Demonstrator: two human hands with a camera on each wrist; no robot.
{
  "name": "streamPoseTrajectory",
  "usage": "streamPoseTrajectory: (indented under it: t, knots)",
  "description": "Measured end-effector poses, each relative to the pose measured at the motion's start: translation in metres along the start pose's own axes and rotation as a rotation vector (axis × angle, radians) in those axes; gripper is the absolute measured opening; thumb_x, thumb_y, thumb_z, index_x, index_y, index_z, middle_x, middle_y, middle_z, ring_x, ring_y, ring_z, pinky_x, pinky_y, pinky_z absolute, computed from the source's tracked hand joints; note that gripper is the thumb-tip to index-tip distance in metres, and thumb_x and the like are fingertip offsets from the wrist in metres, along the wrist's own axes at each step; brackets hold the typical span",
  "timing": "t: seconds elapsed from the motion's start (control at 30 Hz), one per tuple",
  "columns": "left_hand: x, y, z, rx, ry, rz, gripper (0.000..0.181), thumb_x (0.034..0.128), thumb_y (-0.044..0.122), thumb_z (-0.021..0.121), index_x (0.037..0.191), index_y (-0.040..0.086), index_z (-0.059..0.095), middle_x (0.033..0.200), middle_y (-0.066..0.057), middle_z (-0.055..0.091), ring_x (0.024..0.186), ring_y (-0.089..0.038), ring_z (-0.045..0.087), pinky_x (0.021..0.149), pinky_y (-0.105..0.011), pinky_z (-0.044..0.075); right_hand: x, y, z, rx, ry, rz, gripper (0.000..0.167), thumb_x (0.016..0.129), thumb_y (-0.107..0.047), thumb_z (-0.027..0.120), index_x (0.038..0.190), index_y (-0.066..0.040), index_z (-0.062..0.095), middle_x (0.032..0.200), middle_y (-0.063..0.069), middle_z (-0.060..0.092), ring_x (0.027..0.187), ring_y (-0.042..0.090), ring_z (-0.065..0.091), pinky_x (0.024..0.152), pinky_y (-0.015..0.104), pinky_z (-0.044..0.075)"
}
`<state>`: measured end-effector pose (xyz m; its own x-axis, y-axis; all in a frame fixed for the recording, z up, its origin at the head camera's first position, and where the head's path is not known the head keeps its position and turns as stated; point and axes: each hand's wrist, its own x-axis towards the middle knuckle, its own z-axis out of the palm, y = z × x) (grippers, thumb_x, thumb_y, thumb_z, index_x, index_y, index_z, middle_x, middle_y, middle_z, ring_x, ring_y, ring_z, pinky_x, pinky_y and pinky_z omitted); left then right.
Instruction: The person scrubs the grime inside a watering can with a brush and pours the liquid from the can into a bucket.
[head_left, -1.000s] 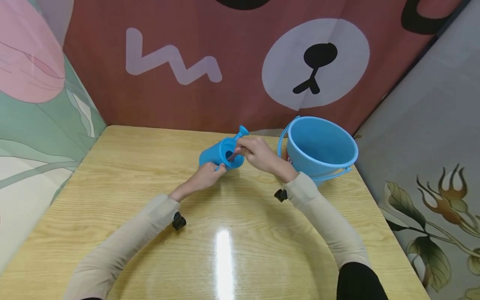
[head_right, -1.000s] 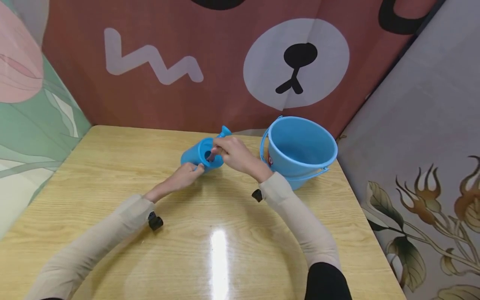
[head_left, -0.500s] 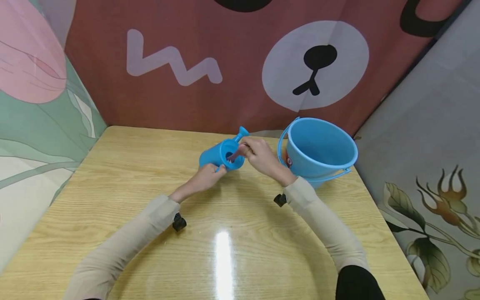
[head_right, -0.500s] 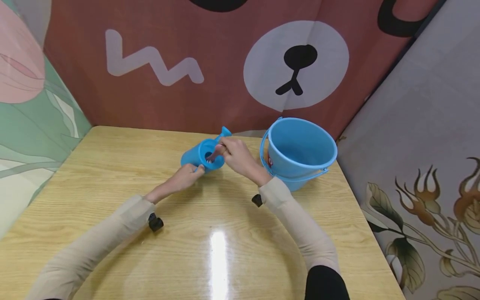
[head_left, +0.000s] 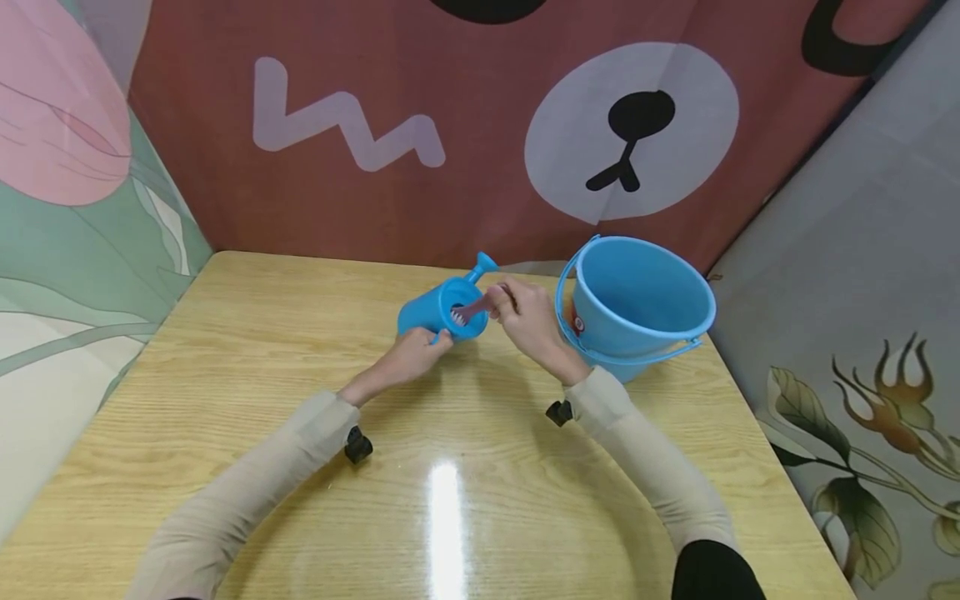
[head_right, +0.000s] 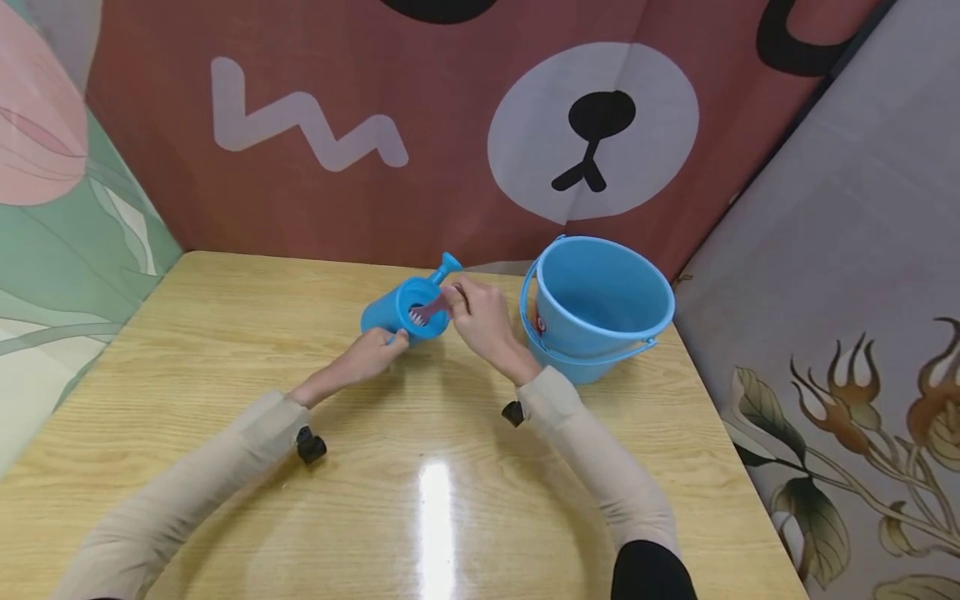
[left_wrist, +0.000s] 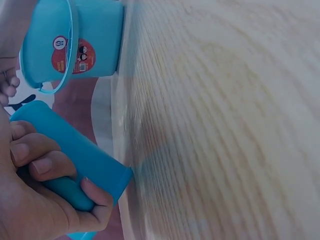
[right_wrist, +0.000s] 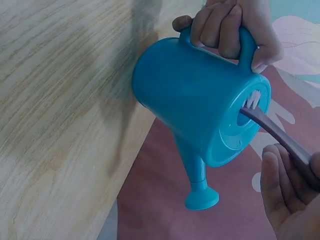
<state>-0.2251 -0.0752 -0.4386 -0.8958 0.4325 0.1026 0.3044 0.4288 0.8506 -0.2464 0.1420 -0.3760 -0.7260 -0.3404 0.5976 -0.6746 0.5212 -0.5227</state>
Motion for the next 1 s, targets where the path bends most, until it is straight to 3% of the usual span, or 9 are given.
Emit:
streamPoseTrajectory:
  t: [0.23,0.53,0.73,1.0]
  knots:
    - [0.002,-0.004,-0.001,0.005,0.023,0.011,0.049,0.1024,0.026,0.040,0.054,0.016,0.038,0.049,0.009,0.031,0.043,-0.008,0.029,0.043,-0.025,0.028,-0.001,-0.001,0.002,-0.027,0.054,0.012,0.030,0.104,-0.018,0.051,0.081,-0.005,0.064,0.068,0.013,0.064,0.054,0.013,0.053,0.049,0.031,0.041]
    - [0.001,-0.007,-0.003,-0.038,0.022,-0.005,0.052,0.1041,0.030,0.039,0.055,0.015,0.038,0.048,0.007,0.032,0.042,-0.009,0.030,0.043,-0.025,0.028,-0.002,-0.010,0.002,-0.081,0.080,-0.030,0.030,0.102,-0.018,0.054,0.078,-0.006,0.066,0.063,0.002,0.061,0.050,0.012,0.051,0.048,0.032,0.039]
    - [0.001,-0.006,-0.004,-0.041,0.031,-0.004,0.051,0.1039,0.028,0.039,0.055,0.015,0.038,0.049,0.007,0.032,0.043,-0.009,0.029,0.044,-0.025,0.028,-0.001,-0.014,0.001,-0.069,0.080,-0.014,0.031,0.102,-0.016,0.055,0.077,-0.005,0.068,0.062,0.002,0.061,0.050,0.011,0.052,0.047,0.031,0.040]
    - [0.002,-0.006,-0.004,-0.055,0.031,-0.022,0.051,0.1038,0.029,0.040,0.055,0.014,0.038,0.049,0.005,0.031,0.042,-0.011,0.029,0.043,-0.026,0.028,-0.003,-0.019,0.002,-0.026,0.086,0.019,0.027,0.102,-0.015,0.056,0.088,0.001,0.073,0.065,0.007,0.067,0.055,0.017,0.064,0.051,0.031,0.050]
